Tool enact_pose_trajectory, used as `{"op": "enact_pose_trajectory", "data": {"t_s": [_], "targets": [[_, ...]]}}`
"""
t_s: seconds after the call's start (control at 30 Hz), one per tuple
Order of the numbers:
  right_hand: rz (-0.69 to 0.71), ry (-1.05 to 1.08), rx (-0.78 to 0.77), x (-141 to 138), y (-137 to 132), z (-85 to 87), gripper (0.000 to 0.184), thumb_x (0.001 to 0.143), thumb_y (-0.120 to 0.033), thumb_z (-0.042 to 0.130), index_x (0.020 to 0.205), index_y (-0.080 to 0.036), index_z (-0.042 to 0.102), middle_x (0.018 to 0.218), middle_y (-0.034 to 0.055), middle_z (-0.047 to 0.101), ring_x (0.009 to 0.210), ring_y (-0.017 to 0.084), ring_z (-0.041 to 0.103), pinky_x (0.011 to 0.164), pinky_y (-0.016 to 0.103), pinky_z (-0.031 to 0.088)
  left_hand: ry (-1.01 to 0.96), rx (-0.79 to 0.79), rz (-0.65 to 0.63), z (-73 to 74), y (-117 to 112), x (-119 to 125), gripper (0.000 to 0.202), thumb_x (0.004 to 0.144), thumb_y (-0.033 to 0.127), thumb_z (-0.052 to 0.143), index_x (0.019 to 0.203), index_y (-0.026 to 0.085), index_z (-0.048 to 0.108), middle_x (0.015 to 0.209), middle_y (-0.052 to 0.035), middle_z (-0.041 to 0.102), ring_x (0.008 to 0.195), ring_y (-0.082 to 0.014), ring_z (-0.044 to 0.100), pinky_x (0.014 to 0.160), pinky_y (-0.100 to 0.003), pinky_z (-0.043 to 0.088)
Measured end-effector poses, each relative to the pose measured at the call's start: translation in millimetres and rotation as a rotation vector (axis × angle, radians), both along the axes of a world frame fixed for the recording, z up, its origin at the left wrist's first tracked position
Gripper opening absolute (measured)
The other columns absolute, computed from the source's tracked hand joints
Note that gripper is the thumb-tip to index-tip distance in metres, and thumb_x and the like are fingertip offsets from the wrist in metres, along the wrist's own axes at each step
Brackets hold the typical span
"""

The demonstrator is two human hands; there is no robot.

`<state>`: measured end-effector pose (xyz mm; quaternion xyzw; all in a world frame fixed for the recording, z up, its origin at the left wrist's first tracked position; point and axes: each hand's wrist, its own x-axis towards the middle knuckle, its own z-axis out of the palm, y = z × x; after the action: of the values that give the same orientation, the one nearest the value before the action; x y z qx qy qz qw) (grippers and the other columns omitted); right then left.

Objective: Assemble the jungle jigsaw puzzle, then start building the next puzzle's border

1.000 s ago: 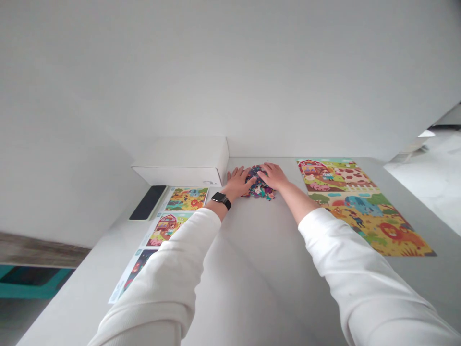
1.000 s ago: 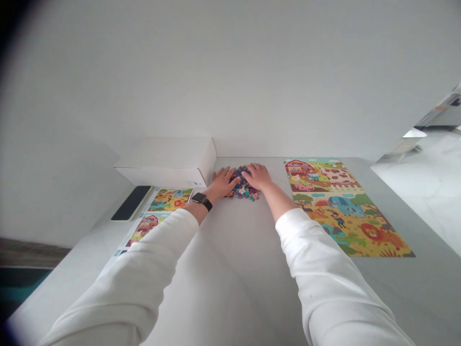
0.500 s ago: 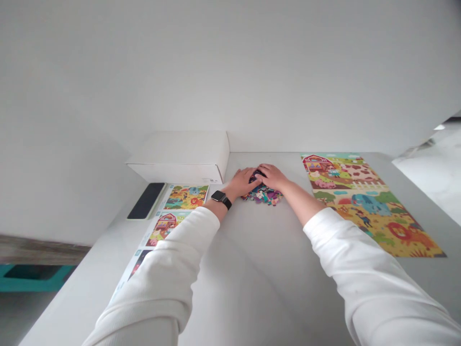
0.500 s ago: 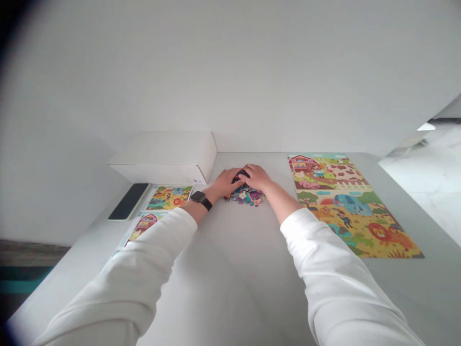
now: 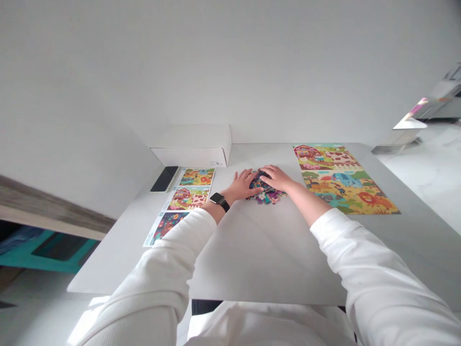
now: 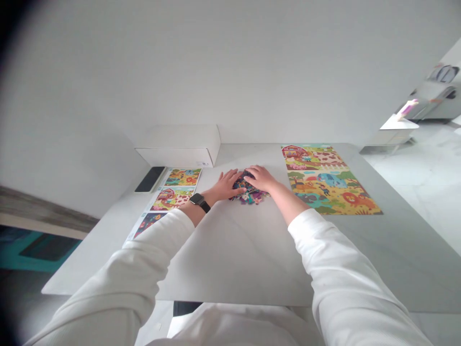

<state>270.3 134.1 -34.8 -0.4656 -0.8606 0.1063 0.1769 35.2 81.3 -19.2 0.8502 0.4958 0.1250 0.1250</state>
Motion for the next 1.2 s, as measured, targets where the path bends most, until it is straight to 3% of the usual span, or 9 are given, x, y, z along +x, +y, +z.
{"op": "enact_pose_trajectory", "data": {"t_s": [0.17,0.27,0.33,0.5,0.73,0.87,0.97,1.03,1.2], "targets": [[-0.034,-0.062,-0.066,34,-31,-0.7,0.080,0.100,-0.067,0.065,0.165,-0.023,0.053,0.173,0.0182,0.044,0.162,0.039,0.038,0.133,0.056,0.031,0.088,0.026,-0.001,-1.1,-38,0,0.115,0.084,0.082,0.075,0.175,0.028,0.031,0.184,-0.0179,0.020,0.169,-0.0483,0.018,0.132,-0.077,0.014],[0.063,-0.108,-0.095,44,-50,-8.1,0.113,0.081,-0.079,0.081,0.172,-0.025,0.042,0.179,0.0206,0.033,0.165,0.047,0.029,0.133,0.064,0.028,0.093,0.055,0.028,-7.9,-43,2,0.109,0.088,0.080,0.072,0.175,0.027,0.032,0.183,-0.0182,0.023,0.168,-0.0477,0.022,0.133,-0.073,0.018],[0.072,-0.104,-0.077,44,-58,-12.7,0.117,0.079,-0.080,0.081,0.173,-0.024,0.040,0.179,0.0221,0.033,0.165,0.048,0.029,0.133,0.066,0.027,0.082,0.065,0.050,-11.6,-39,4,0.100,0.094,0.074,0.068,0.174,0.024,0.034,0.182,-0.0190,0.026,0.167,-0.0462,0.025,0.134,-0.069,0.020],[0.053,-0.052,0.001,38,-56,-19.6,0.101,0.089,-0.071,0.077,0.171,-0.021,0.044,0.175,0.0219,0.040,0.163,0.045,0.036,0.133,0.061,0.031,0.077,0.113,0.044,-15.5,-24,5,0.089,0.099,0.066,0.065,0.171,0.020,0.039,0.180,-0.0208,0.030,0.166,-0.0435,0.030,0.135,-0.059,0.023],[0.058,0.000,0.080,30,-38,-28.0,0.084,0.095,-0.058,0.075,0.165,-0.017,0.052,0.169,0.0242,0.049,0.158,0.044,0.045,0.130,0.062,0.038,0.106,0.125,0.065,-15.7,-7,6,0.079,0.106,0.060,0.057,0.173,0.022,0.038,0.180,-0.0185,0.032,0.167,-0.0400,0.029,0.136,-0.059,0.021],[0.064,0.039,0.123,32,-41,-24.4,0.079,0.096,-0.056,0.075,0.163,-0.019,0.054,0.166,0.0213,0.053,0.155,0.041,0.049,0.129,0.060,0.039,0.106,0.072,0.067,-6.7,-5,5,0.091,0.101,0.064,0.064,0.174,0.021,0.033,0.182,-0.0193,0.027,0.169,-0.0431,0.023,0.136,-0.063,0.018],[0.032,0.061,0.156,38,-50,-16.4,0.074,0.093,-0.052,0.080,0.157,-0.020,0.061,0.160,0.0193,0.059,0.151,0.040,0.052,0.128,0.058,0.042,0.107,0.047,0.044,6.4,-15,-4,0.107,0.091,0.066,0.077,0.176,0.023,0.029,0.182,-0.0201,0.026,0.168,-0.0464,0.022,0.134,-0.070,0.019],[-0.002,0.079,0.179,42,-57,-9.0,0.062,0.091,-0.047,0.082,0.146,-0.022,0.070,0.153,0.0175,0.065,0.145,0.039,0.057,0.125,0.056,0.046,0.071,0.068,0.056,17.6,-28,-14,0.105,0.090,0.060,0.081,0.175,0.024,0.030,0.179,-0.0204,0.033,0.167,-0.0450,0.028,0.133,-0.069,0.024],[-0.020,0.176,0.185,34,-83,20.4,0.023,0.097,-0.033,0.074,0.116,-0.023,0.081,0.122,0.0126,0.079,0.118,0.032,0.073,0.108,0.047,0.056,-0.250,0.163,0.048,50.5,-73,-41,0.068,0.102,0.050,0.067,0.162,0.024,0.050,0.164,-0.0141,0.057,0.154,-0.0312,0.051,0.129,-0.047,0.041]]}}
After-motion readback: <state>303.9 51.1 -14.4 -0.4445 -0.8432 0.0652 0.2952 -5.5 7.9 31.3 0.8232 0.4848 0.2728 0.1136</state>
